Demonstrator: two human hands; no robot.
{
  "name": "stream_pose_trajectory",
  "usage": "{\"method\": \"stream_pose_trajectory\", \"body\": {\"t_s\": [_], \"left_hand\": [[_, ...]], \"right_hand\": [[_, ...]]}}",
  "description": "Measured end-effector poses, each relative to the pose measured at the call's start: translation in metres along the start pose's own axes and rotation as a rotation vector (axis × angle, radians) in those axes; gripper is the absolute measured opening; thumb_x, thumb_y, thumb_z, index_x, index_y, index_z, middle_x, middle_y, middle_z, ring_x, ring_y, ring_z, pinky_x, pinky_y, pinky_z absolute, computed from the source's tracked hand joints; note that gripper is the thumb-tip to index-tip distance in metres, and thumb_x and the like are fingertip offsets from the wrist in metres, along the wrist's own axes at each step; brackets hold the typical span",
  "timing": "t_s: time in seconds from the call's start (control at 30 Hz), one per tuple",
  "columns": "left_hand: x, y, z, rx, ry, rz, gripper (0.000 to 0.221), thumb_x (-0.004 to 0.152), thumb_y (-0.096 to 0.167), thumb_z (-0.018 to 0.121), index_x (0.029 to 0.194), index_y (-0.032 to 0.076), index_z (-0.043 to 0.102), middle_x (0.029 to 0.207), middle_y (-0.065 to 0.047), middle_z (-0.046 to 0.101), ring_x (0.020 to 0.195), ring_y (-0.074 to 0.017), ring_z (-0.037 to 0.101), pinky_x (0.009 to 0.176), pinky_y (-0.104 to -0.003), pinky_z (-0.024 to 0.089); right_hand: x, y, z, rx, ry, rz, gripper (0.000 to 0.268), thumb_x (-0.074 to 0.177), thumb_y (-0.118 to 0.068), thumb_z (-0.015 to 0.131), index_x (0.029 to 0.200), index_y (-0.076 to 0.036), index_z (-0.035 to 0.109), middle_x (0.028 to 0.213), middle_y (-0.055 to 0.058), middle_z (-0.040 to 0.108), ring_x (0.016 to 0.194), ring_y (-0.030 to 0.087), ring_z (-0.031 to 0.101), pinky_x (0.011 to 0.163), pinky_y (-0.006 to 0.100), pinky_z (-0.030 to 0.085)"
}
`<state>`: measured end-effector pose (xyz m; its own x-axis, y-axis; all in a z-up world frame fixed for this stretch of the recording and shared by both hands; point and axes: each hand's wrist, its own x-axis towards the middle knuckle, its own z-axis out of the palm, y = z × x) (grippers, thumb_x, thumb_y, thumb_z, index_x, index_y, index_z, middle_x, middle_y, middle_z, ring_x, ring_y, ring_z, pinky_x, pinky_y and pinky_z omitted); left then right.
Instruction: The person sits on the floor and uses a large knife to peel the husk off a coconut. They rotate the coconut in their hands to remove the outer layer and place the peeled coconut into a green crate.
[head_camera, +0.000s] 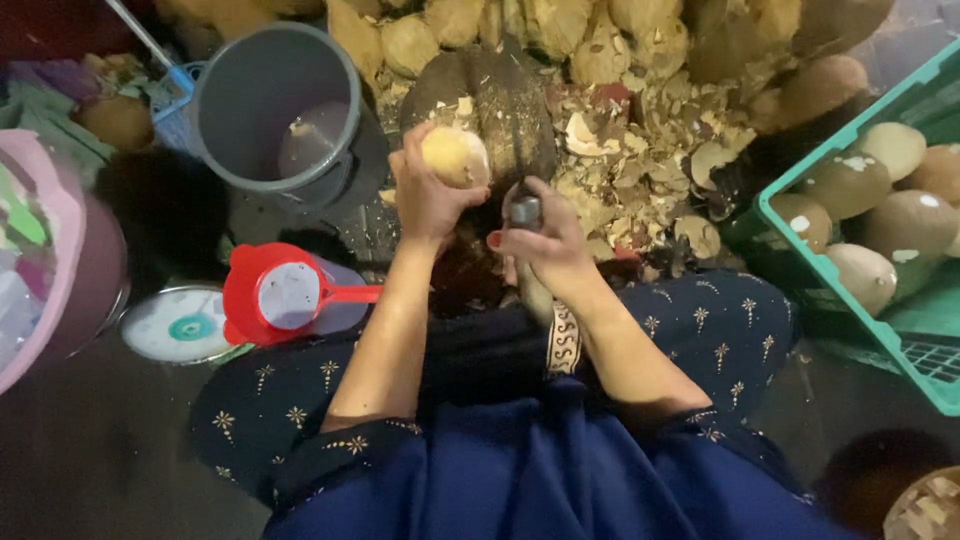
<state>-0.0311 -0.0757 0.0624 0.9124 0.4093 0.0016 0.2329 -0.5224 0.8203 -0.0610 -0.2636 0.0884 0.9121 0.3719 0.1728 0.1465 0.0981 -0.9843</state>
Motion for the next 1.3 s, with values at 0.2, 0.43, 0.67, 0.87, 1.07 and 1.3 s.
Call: {"method": "stream_pose_trajectory", "body": {"t_s": [0.2,0.43,0.67,0.87,1.07,1.3], "left_hand": [[0.002,-0.016,0.009,0.001,0.004,0.009,0.118,0.039,0.024,0.104,0.139,0.037,0.044,0.129,-0.012,0.045,0.123,-0.0398,0.061,0.105,-0.051,0.048],[0.02,-0.047,-0.002,-0.189,0.009,0.337,0.128,0.036,0.018,0.106,0.148,0.017,0.045,0.131,-0.027,0.045,0.126,-0.0545,0.052,0.111,-0.057,0.04],[0.026,-0.054,-0.019,0.102,-0.256,0.066,0.126,0.036,0.018,0.105,0.141,0.045,0.04,0.14,-0.019,0.042,0.134,-0.0407,0.052,0.112,-0.045,0.041],[0.011,-0.03,-0.027,-0.013,-0.146,0.041,0.127,0.033,0.04,0.109,0.141,0.038,0.042,0.137,-0.018,0.046,0.13,-0.0371,0.057,0.112,-0.043,0.043],[0.017,-0.06,-0.033,-0.105,-0.169,0.109,0.13,0.035,0.032,0.108,0.145,0.037,0.04,0.14,-0.018,0.052,0.133,-0.0405,0.053,0.113,-0.046,0.041],[0.005,-0.055,-0.029,-0.095,-0.167,-0.098,0.129,0.032,0.041,0.11,0.141,0.044,0.044,0.139,-0.01,0.046,0.134,-0.0323,0.053,0.117,-0.041,0.037]], "right_hand": [[-0.004,0.098,0.027,0.357,0.197,0.725,0.02,0.073,-0.006,0.071,0.084,-0.006,0.055,0.046,0.014,0.046,0.032,0.029,0.053,0.029,0.042,0.046],[0.009,0.084,-0.001,0.57,0.078,0.948,0.017,0.078,-0.013,0.07,0.073,-0.011,0.053,0.052,0.008,0.052,0.037,0.022,0.059,0.033,0.039,0.049],[-0.02,0.073,0.003,0.209,0.162,0.677,0.034,0.079,-0.004,0.064,0.111,-0.002,0.054,0.062,0.017,0.058,0.037,0.028,0.061,0.034,0.044,0.053],[-0.016,0.071,0.013,-0.299,0.08,0.581,0.052,0.079,-0.011,0.062,0.126,0.007,0.048,0.085,0.029,0.055,0.075,0.043,0.058,0.065,0.053,0.046],[-0.021,0.064,0.01,0.134,0.069,0.6,0.03,0.07,0.003,0.064,0.098,0.003,0.056,0.049,0.016,0.054,0.033,0.029,0.06,0.03,0.038,0.049],[-0.012,0.103,-0.008,0.092,-0.119,0.792,0.023,0.072,-0.007,0.065,0.094,-0.004,0.061,0.049,0.014,0.055,0.035,0.026,0.061,0.031,0.04,0.051]]}}
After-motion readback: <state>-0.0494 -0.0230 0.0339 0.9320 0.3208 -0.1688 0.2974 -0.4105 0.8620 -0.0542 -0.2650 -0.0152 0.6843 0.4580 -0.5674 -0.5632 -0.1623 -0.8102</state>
